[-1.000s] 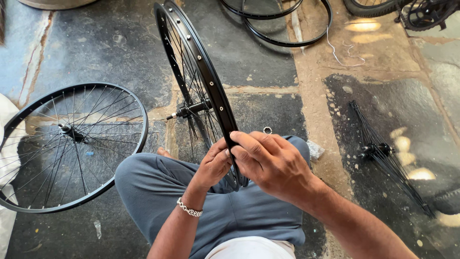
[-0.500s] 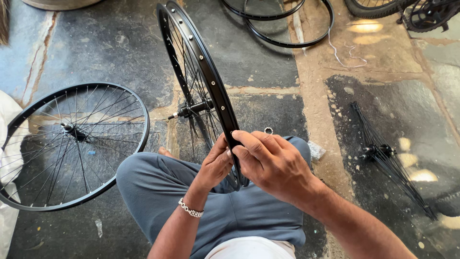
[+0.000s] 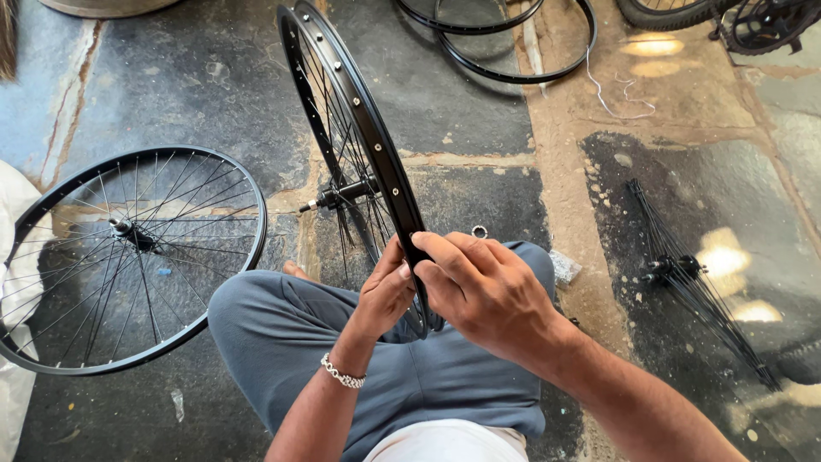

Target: The person sits on the floor and attaches a black rim to a bicycle wheel hub by hand. They insert spokes into the rim holes and secure them to the hub, repeating the process to assemble the wheel structure.

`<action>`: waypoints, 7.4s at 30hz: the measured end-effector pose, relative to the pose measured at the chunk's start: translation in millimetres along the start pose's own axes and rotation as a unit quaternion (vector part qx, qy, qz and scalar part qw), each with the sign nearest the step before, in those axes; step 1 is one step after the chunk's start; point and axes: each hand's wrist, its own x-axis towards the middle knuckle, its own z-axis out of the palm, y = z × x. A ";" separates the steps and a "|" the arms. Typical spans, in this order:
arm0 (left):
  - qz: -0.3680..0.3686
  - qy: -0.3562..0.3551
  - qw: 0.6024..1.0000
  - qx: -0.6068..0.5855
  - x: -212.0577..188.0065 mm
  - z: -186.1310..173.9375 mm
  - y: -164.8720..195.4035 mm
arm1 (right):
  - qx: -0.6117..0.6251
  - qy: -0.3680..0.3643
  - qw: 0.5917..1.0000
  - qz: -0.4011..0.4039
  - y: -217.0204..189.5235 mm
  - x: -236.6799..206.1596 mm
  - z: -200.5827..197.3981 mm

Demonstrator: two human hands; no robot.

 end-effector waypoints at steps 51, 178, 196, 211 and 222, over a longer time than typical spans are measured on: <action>0.132 0.072 0.988 0.040 74.0 88.7 -35.8 | 0.418 0.048 0.787 0.451 -42.3 -176.5 181.9; 0.146 0.168 0.958 0.183 -53.8 71.5 108.5 | -0.005 -0.129 0.902 0.411 175.2 -329.3 215.5; 0.144 0.125 0.982 -0.006 21.1 62.7 22.0 | 0.014 -0.216 0.890 0.402 228.1 -322.2 233.5; 0.139 0.064 0.988 -0.009 46.7 53.5 13.9 | 0.040 -0.270 0.859 0.434 215.2 -250.2 248.1; 0.150 0.046 0.988 -0.002 44.6 48.0 18.5 | 0.038 -0.279 0.849 0.446 220.5 -259.9 241.1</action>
